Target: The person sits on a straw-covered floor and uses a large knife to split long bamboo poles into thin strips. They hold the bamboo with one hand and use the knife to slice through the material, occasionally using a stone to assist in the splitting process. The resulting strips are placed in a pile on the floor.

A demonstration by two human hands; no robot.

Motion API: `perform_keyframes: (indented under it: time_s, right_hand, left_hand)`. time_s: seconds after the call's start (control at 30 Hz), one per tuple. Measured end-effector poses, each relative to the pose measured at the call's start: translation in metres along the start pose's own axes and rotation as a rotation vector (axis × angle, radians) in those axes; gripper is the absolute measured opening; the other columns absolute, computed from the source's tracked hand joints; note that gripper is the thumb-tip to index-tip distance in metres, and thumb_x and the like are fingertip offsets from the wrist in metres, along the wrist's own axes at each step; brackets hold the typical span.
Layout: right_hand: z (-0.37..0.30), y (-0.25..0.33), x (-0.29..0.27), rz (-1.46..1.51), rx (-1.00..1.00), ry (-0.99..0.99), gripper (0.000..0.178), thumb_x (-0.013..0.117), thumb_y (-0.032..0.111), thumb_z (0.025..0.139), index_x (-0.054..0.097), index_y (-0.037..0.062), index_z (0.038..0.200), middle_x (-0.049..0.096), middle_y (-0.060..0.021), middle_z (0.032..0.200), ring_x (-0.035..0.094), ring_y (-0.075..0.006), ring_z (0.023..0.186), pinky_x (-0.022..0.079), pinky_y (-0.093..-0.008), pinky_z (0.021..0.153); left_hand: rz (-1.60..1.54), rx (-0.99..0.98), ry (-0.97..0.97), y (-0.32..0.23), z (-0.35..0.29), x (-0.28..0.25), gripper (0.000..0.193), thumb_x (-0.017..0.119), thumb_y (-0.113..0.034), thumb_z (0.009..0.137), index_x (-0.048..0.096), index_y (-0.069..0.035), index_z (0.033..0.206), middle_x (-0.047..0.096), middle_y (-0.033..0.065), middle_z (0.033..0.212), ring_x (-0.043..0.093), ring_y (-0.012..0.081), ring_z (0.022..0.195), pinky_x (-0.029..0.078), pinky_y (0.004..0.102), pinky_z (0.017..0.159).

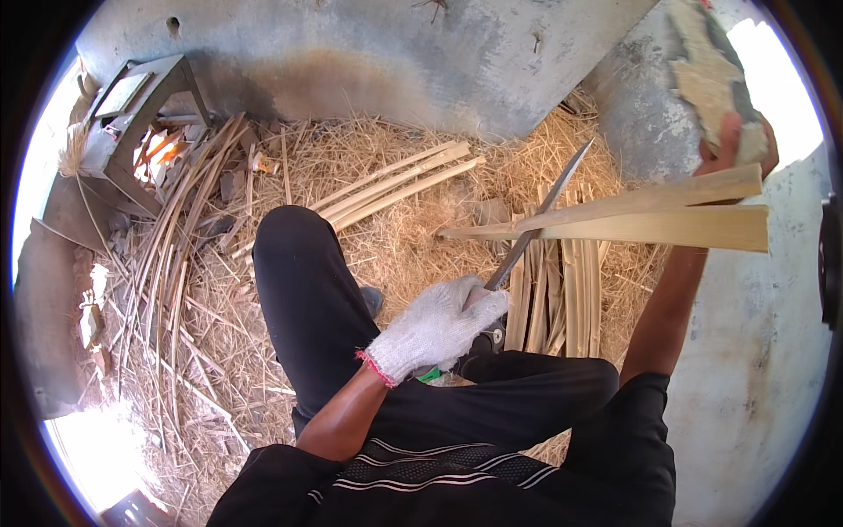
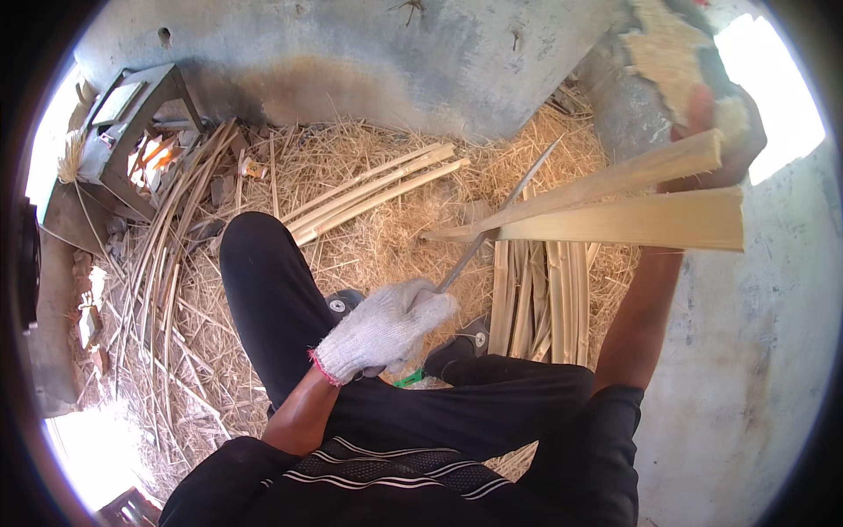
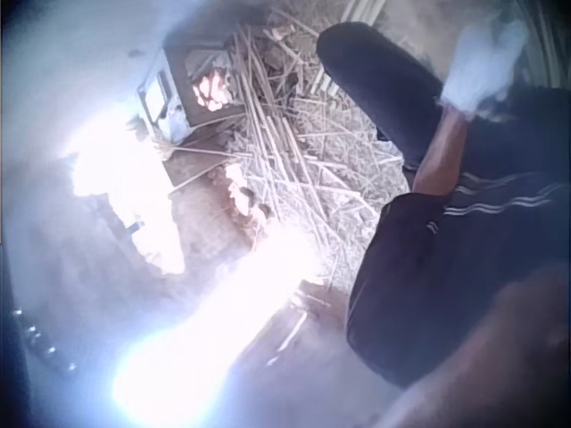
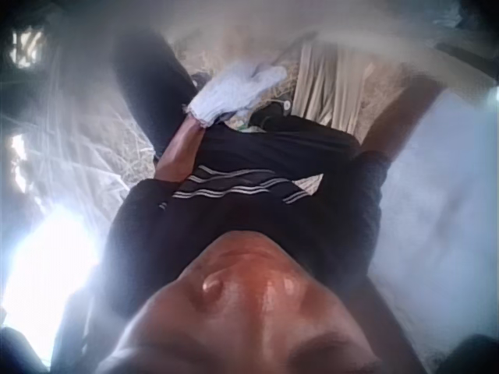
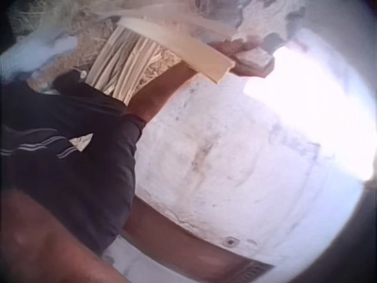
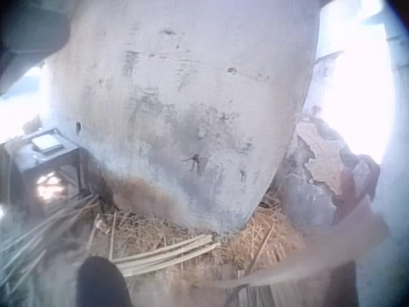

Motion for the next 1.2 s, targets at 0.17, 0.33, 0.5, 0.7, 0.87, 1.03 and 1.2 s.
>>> perform_keyframes:
  time_s: [0.17, 0.33, 0.5, 0.7, 0.87, 1.03, 1.2]
  right_hand:
    - [-0.088, -0.108, -0.004, -0.171, 0.048, 0.384, 0.047, 0.072, 0.02, 0.091, 0.052, 0.0018, 0.13, 0.057, -0.0174, 0.127, 0.056, -0.0259, 0.119, 0.047, -0.0404, 0.1]
    - [-0.122, -0.097, 0.046, -0.351, 0.21, 0.4, 0.049, 0.071, 0.027, 0.091, 0.054, 0.0041, 0.132, 0.06, -0.0153, 0.125, 0.053, -0.0272, 0.123, 0.041, -0.0424, 0.105]
    - [-0.159, -0.084, 0.003, -0.184, 0.48, 0.137, 0.042, 0.072, 0.026, 0.092, 0.057, 0.003, 0.123, 0.061, -0.0115, 0.115, 0.058, -0.0235, 0.108, 0.044, -0.0368, 0.098]
    - [-0.19, -0.071, -0.051, -0.216, 0.478, 0.005, 0.038, 0.072, 0.021, 0.093, 0.057, 0.0023, 0.123, 0.061, -0.0108, 0.114, 0.059, -0.022, 0.107, 0.045, -0.0361, 0.098]
    - [-0.177, -0.052, -0.06, -0.185, 0.423, -0.101, 0.037, 0.072, 0.019, 0.093, 0.056, 0.0021, 0.122, 0.061, -0.0122, 0.116, 0.058, -0.0213, 0.109, 0.045, -0.0354, 0.098]
    - [-0.171, -0.042, -0.06, -0.294, 0.473, -0.09, 0.039, 0.074, 0.019, 0.092, 0.056, 0.0035, 0.122, 0.065, -0.0119, 0.11, 0.064, -0.0198, 0.101, 0.05, -0.0341, 0.087]
    - [-0.155, -0.026, -0.084, -0.363, 0.375, -0.198, 0.033, 0.07, 0.016, 0.093, 0.056, 0.0044, 0.121, 0.063, -0.0133, 0.112, 0.065, -0.0228, 0.097, 0.052, -0.0341, 0.085]
  left_hand:
    - [-0.234, -0.249, 0.153, -0.034, -0.015, -0.021, 0.054, 0.052, -0.05, 0.099, 0.059, 0.003, 0.09, 0.056, 0.0103, 0.057, 0.055, 0.0195, 0.045, 0.046, 0.0358, 0.049]
    - [-0.195, -0.302, 0.174, -0.018, -0.007, -0.06, 0.06, 0.055, -0.048, 0.1, 0.057, 0.008, 0.119, 0.054, 0.0042, 0.055, 0.053, 0.0129, 0.04, 0.042, 0.0287, 0.038]
    - [0.653, -0.055, -0.344, -0.063, 0.016, -0.134, 0.052, 0.063, -0.052, 0.092, 0.067, -0.002, 0.106, 0.066, 0.0161, 0.073, 0.068, 0.0315, 0.069, 0.052, 0.0439, 0.067]
    - [0.996, 0.098, -0.347, -0.089, 0.036, -0.148, 0.058, 0.078, -0.057, 0.072, 0.067, -0.008, 0.101, 0.071, 0.0162, 0.086, 0.069, 0.0357, 0.084, 0.052, 0.0462, 0.073]
    - [1.172, 0.461, -0.431, -0.131, 0.049, -0.13, 0.041, 0.079, -0.047, 0.075, 0.071, -0.011, 0.092, 0.071, 0.0123, 0.078, 0.071, 0.0309, 0.077, 0.053, 0.0428, 0.068]
    - [1.237, 0.399, -0.407, -0.136, 0.06, -0.093, 0.039, 0.077, -0.052, 0.076, 0.074, -0.014, 0.082, 0.067, 0.0119, 0.066, 0.069, 0.0315, 0.067, 0.052, 0.0437, 0.062]
    - [1.285, 0.377, -0.383, -0.139, 0.053, -0.07, 0.05, 0.075, -0.062, 0.073, 0.073, -0.013, 0.08, 0.066, 0.0119, 0.063, 0.068, 0.0315, 0.065, 0.052, 0.0449, 0.061]
Point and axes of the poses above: each hand's wrist, its own z-axis towards the middle knuckle, its own x-axis out of the palm, y = z × x, the point moved 10 cm from there along z, towards the middle knuckle
